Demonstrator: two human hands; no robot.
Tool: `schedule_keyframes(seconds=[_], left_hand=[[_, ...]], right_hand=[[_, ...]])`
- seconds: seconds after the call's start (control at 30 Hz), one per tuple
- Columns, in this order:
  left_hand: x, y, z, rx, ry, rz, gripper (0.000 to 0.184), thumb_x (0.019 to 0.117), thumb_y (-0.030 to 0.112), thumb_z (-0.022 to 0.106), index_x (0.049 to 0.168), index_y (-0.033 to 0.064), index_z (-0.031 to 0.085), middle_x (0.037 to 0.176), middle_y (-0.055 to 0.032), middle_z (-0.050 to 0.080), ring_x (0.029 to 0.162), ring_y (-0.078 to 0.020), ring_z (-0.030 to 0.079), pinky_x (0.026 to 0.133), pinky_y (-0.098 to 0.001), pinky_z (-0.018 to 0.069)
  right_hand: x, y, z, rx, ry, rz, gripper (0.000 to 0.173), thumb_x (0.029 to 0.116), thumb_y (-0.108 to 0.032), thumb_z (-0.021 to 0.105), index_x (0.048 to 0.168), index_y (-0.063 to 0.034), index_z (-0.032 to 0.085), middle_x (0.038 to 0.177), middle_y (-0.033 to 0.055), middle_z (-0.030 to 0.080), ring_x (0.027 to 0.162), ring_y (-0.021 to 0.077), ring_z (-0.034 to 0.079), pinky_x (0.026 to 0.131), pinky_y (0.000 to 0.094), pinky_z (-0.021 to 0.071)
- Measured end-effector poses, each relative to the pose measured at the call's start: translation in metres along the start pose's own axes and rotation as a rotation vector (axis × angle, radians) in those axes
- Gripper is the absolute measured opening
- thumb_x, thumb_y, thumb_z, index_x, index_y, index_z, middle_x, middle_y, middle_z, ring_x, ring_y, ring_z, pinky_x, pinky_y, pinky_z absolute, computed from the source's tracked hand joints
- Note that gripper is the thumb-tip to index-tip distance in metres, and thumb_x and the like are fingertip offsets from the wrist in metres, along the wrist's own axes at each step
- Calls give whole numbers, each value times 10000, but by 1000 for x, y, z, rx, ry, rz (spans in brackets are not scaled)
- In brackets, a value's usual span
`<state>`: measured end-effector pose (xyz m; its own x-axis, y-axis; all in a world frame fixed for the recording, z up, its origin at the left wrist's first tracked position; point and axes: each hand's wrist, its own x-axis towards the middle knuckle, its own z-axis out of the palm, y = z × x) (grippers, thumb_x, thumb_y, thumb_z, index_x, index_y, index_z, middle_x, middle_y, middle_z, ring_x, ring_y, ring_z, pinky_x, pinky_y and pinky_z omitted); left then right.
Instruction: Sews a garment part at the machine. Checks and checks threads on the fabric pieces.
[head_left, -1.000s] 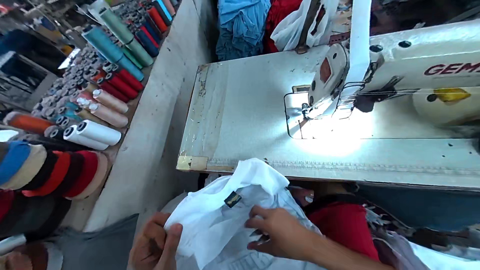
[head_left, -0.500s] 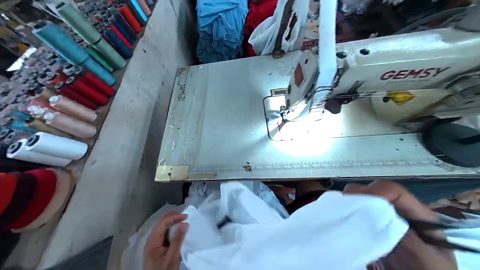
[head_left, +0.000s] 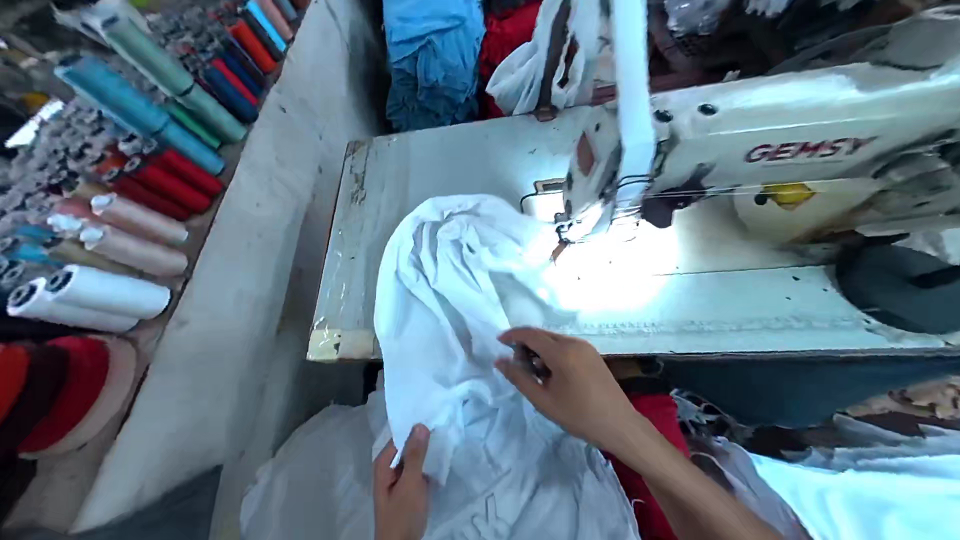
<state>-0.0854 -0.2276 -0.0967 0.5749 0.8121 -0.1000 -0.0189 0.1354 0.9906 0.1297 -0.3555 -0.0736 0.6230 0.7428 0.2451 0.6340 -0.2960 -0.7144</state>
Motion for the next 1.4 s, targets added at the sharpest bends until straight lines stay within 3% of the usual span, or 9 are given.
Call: schedule_keyframes(seconds=[0.07,0.17,0.3,0.37,0.43,0.57,0.67,1.07,1.4], left_hand=[[0,-4,13,-18,-34,31,131,1012,212,635,1071,184,748,986,71,777,902,-64,741,833,-292,628],[2,-3,37,-70,-136,75,128,996,256,665,1025,185,767,897,54,757,758,-33,703,699,-229,603],[-1,6,56,-261,-360,45,332,1082,328,487,1255,152,710,1223,-5,716,1123,-105,674,996,-326,551],[-3,11,60,-299,-380,45,362,1083,295,493,1335,96,661,1287,-55,693,1172,-146,662,1030,-359,539],[-4,13,59,-236,-362,94,365,1071,204,527,1390,36,588,1286,-86,674,1138,-159,665,990,-354,557],[-8,22,60,-21,-227,182,215,1022,96,589,1218,19,633,1042,-31,733,904,-81,705,805,-246,597],[-8,27,59,28,-214,194,163,1008,69,596,1158,22,641,944,-1,732,813,-40,687,741,-200,579],[-6,30,57,59,-295,253,161,1020,110,608,1146,18,648,959,2,738,820,-29,691,752,-190,583],[-7,27,61,107,-287,277,134,1019,111,610,1112,23,649,892,16,715,746,-6,653,691,-161,558]], right_hand=[[-39,0,0,94,-87,44,508,957,-530,656,1264,-127,684,938,38,725,690,149,648,581,392,558],[-74,-12,-4,250,-104,5,449,995,-418,651,1323,-111,634,1022,47,695,770,96,640,636,279,566],[-83,-23,-1,183,79,-124,341,1030,-275,620,1325,-106,640,1019,76,681,804,86,641,674,208,554],[-79,-23,-1,131,125,-157,346,1028,-269,616,1334,-109,636,1031,72,685,804,83,635,668,203,540],[-77,-23,-2,114,140,-168,354,1027,-273,612,1339,-105,631,1026,64,679,796,74,624,658,195,529],[-73,-26,-7,93,162,-179,348,1029,-282,606,1326,-102,628,1020,59,672,786,62,607,648,179,504],[-70,-28,-6,91,170,-191,350,1029,-279,605,1325,-94,634,1018,67,674,790,70,610,649,183,504],[-66,-32,-1,29,171,-199,333,1024,-261,605,1305,-91,656,999,62,683,783,82,613,643,196,500],[-68,-32,4,-36,241,-202,322,1022,-246,602,1294,-80,650,1013,79,692,848,112,651,671,211,523]])
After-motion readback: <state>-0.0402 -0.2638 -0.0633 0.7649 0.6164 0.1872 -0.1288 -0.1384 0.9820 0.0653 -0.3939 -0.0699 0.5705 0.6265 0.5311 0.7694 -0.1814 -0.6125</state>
